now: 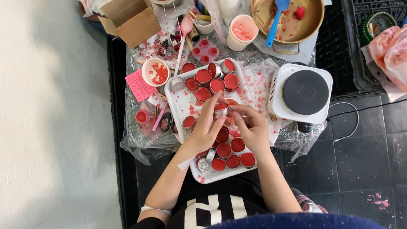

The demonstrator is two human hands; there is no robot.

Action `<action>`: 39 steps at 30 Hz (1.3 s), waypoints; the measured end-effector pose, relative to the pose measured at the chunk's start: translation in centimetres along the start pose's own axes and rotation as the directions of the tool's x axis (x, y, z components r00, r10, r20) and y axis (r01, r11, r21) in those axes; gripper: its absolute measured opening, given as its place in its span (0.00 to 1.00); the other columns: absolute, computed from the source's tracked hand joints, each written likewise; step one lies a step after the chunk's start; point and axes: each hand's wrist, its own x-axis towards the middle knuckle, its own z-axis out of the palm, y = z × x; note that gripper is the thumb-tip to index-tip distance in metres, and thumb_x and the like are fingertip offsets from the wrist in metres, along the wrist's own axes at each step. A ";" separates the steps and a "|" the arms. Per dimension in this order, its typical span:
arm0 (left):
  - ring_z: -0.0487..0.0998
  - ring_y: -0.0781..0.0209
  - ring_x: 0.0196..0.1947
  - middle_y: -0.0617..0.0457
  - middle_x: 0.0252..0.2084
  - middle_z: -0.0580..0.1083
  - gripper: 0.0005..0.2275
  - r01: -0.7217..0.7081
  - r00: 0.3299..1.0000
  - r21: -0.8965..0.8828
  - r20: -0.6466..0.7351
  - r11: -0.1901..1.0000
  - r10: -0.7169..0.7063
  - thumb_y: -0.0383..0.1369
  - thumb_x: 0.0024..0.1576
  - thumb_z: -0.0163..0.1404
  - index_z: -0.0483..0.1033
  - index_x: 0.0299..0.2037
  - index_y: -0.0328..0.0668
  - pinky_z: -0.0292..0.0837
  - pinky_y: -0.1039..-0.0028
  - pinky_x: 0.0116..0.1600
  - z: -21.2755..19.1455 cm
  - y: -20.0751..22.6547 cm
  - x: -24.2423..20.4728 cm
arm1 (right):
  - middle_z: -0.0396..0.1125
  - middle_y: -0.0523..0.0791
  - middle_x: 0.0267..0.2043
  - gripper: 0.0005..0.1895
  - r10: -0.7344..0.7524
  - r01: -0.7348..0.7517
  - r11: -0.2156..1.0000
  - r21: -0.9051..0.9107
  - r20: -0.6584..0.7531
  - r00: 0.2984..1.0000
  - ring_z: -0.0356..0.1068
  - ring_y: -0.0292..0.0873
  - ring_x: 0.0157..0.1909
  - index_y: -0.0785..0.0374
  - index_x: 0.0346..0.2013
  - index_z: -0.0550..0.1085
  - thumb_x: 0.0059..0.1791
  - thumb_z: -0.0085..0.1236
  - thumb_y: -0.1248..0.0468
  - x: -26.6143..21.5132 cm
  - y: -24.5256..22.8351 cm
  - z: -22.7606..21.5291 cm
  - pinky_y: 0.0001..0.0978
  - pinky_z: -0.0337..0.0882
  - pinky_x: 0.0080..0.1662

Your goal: Inserting wicks into red candle tins on a tray.

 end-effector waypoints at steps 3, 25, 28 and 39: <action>0.69 0.58 0.65 0.47 0.68 0.60 0.24 0.000 0.998 -0.132 0.061 0.991 0.008 0.26 0.67 0.40 0.52 0.75 0.41 0.73 0.72 0.65 -0.7 -0.4 0.0 | 0.71 0.35 0.32 0.11 0.002 -0.002 1.000 0.019 0.008 1.000 0.55 0.21 0.25 0.66 0.50 0.79 0.54 0.55 0.72 0.0 -0.1 0.0 0.17 0.51 0.25; 0.78 0.65 0.55 0.51 0.65 0.70 0.20 -0.030 1.000 0.018 0.008 0.999 0.030 0.21 0.60 0.56 0.74 0.64 0.39 0.80 0.76 0.56 -1.0 -2.0 0.2 | 0.75 0.44 0.42 0.09 -0.026 0.014 0.985 0.170 0.066 0.998 0.70 0.26 0.36 0.69 0.51 0.76 0.55 0.55 0.74 0.2 3.2 -0.5 0.18 0.67 0.35; 0.79 0.64 0.57 0.51 0.65 0.70 0.20 -0.041 0.999 0.017 0.015 0.999 0.041 0.22 0.60 0.57 0.75 0.62 0.39 0.81 0.75 0.59 -1.2 -2.1 0.2 | 0.75 0.43 0.44 0.10 -0.060 0.051 0.988 0.148 0.060 0.996 0.73 0.28 0.40 0.69 0.50 0.76 0.54 0.55 0.74 0.2 2.4 -0.5 0.18 0.70 0.36; 0.76 0.61 0.60 0.51 0.65 0.67 0.20 -0.011 0.999 -0.094 -0.031 0.996 0.008 0.18 0.58 0.56 0.75 0.62 0.39 0.77 0.70 0.61 0.0 -2.0 -0.1 | 0.77 0.42 0.41 0.09 -0.059 0.057 0.998 0.041 0.054 0.997 0.66 0.24 0.31 0.68 0.47 0.79 0.53 0.57 0.75 0.2 2.0 -0.8 0.17 0.63 0.30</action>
